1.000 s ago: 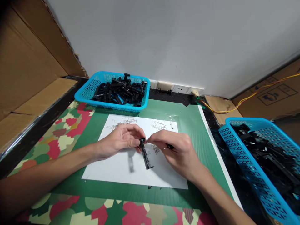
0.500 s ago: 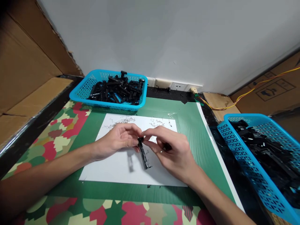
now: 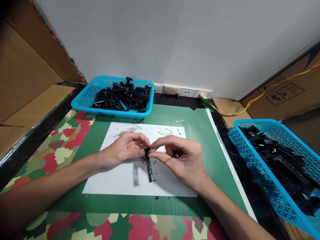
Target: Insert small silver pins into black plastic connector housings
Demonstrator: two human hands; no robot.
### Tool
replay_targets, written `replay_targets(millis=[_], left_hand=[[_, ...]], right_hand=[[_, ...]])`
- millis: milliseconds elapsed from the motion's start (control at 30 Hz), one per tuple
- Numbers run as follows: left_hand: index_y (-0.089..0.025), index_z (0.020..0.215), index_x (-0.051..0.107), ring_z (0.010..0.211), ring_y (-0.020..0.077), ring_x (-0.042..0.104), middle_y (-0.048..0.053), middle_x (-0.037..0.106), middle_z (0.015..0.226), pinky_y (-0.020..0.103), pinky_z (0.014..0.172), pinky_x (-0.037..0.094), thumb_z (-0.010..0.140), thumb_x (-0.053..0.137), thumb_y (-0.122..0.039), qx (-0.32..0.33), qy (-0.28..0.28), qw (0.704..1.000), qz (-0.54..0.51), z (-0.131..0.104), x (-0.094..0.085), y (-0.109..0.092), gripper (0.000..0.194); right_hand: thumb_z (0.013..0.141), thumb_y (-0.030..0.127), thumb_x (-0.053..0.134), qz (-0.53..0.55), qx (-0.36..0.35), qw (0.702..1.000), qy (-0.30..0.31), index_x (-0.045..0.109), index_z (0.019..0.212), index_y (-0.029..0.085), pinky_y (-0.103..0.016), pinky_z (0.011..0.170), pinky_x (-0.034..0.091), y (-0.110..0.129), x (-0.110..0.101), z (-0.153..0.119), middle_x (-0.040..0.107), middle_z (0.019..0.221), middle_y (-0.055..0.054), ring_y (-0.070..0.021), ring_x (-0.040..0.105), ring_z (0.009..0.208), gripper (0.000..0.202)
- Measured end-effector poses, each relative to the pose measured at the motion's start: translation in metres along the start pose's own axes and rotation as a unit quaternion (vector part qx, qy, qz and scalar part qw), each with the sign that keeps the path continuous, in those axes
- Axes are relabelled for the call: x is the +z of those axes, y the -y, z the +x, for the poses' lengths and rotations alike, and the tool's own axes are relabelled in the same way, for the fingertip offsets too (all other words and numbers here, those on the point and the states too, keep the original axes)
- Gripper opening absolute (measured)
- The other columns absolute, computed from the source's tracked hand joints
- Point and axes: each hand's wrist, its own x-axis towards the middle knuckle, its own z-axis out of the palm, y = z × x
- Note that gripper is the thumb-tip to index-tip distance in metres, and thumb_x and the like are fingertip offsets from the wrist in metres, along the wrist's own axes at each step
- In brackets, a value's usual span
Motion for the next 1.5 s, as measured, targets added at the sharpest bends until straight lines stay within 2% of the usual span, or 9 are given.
replay_targets(millis=[167,467,633,867,967,1100,1267,1400,1500], left_hand=[[-0.014,0.109,0.073,0.084,0.0165,0.078,0.007,0.075,0.097,0.031,0.083,0.064,0.092,0.085,-0.024,-0.011,0.010,1.000,-0.006,-0.001,0.001,-0.001,0.023],[-0.015,0.108,0.074,0.082,0.0153,0.077,0.008,0.075,0.100,0.027,0.079,0.064,0.093,0.084,-0.026,-0.014,0.019,0.999,-0.023,-0.001,-0.001,-0.004,0.021],[-0.015,0.109,0.074,0.085,0.0159,0.076,0.009,0.074,0.102,0.028,0.079,0.064,0.092,0.084,-0.027,-0.011,0.014,0.999,-0.028,-0.001,-0.003,-0.002,0.023],[-0.017,0.112,0.075,0.087,0.0156,0.075,0.007,0.072,0.102,0.027,0.079,0.064,0.093,0.083,-0.026,-0.010,0.018,0.999,-0.034,-0.001,-0.003,-0.001,0.022],[-0.017,0.111,0.075,0.087,0.0149,0.075,0.007,0.072,0.101,0.025,0.078,0.063,0.094,0.082,-0.025,-0.007,0.019,0.999,-0.040,-0.001,-0.002,-0.002,0.021],[-0.017,0.111,0.074,0.085,0.0147,0.075,0.007,0.073,0.101,0.026,0.077,0.063,0.093,0.083,-0.024,-0.012,0.020,0.999,-0.046,-0.002,-0.002,-0.002,0.021],[-0.017,0.111,0.074,0.088,0.0142,0.075,0.006,0.073,0.099,0.023,0.077,0.062,0.094,0.082,-0.021,-0.009,0.024,0.998,-0.059,-0.001,-0.001,-0.004,0.019],[-0.016,0.112,0.073,0.088,0.0133,0.074,0.006,0.073,0.098,0.023,0.077,0.062,0.094,0.082,-0.020,-0.013,0.017,0.998,-0.063,-0.001,0.001,-0.006,0.021],[-0.017,0.113,0.072,0.087,0.0137,0.074,0.007,0.075,0.100,0.023,0.077,0.062,0.093,0.083,-0.021,-0.018,0.014,0.997,-0.068,-0.001,0.000,-0.005,0.024]], right_hand=[[0.084,0.022,0.092,0.010,-0.012,1.000,-0.005,0.083,0.088,0.022,-0.027,0.044,0.035,-0.003,0.005,-0.001,0.078,0.075,-0.003,-0.0085,0.042,0.047,0.010],[0.085,0.017,0.090,-0.007,-0.055,0.997,-0.045,0.082,0.088,0.022,-0.027,0.047,0.044,-0.004,0.013,-0.005,0.081,0.080,-0.003,-0.0115,0.059,0.051,0.011],[0.090,0.007,0.082,-0.032,-0.126,0.991,-0.035,0.080,0.094,0.024,-0.027,0.056,0.055,-0.008,0.014,-0.007,0.083,0.088,-0.003,-0.0160,0.073,0.066,0.017],[0.092,-0.001,0.072,-0.082,-0.217,0.973,-0.014,0.077,0.109,0.023,-0.027,0.062,0.060,-0.011,0.012,-0.008,0.082,0.097,-0.007,-0.0168,0.077,0.077,0.030],[0.091,-0.003,0.072,-0.089,-0.218,0.972,-0.015,0.076,0.109,0.022,-0.027,0.060,0.057,-0.010,0.011,-0.007,0.081,0.096,-0.007,-0.0160,0.075,0.074,0.031],[0.091,-0.003,0.071,-0.072,-0.203,0.976,-0.005,0.074,0.112,0.021,-0.027,0.051,0.048,-0.005,0.012,-0.005,0.078,0.094,-0.006,-0.0124,0.063,0.061,0.032],[0.093,-0.002,0.068,-0.052,-0.191,0.980,0.013,0.074,0.113,0.021,-0.026,0.052,0.045,-0.004,0.012,-0.001,0.076,0.096,-0.007,-0.0135,0.061,0.067,0.030],[0.095,0.003,0.069,-0.038,-0.164,0.985,0.021,0.074,0.108,0.021,-0.026,0.050,0.041,-0.006,0.011,0.001,0.075,0.097,-0.006,-0.0116,0.054,0.063,0.024],[0.096,0.008,0.071,-0.032,-0.134,0.990,0.015,0.075,0.106,0.021,-0.026,0.052,0.040,-0.005,0.010,0.002,0.073,0.090,-0.004,-0.0113,0.050,0.061,0.016]])
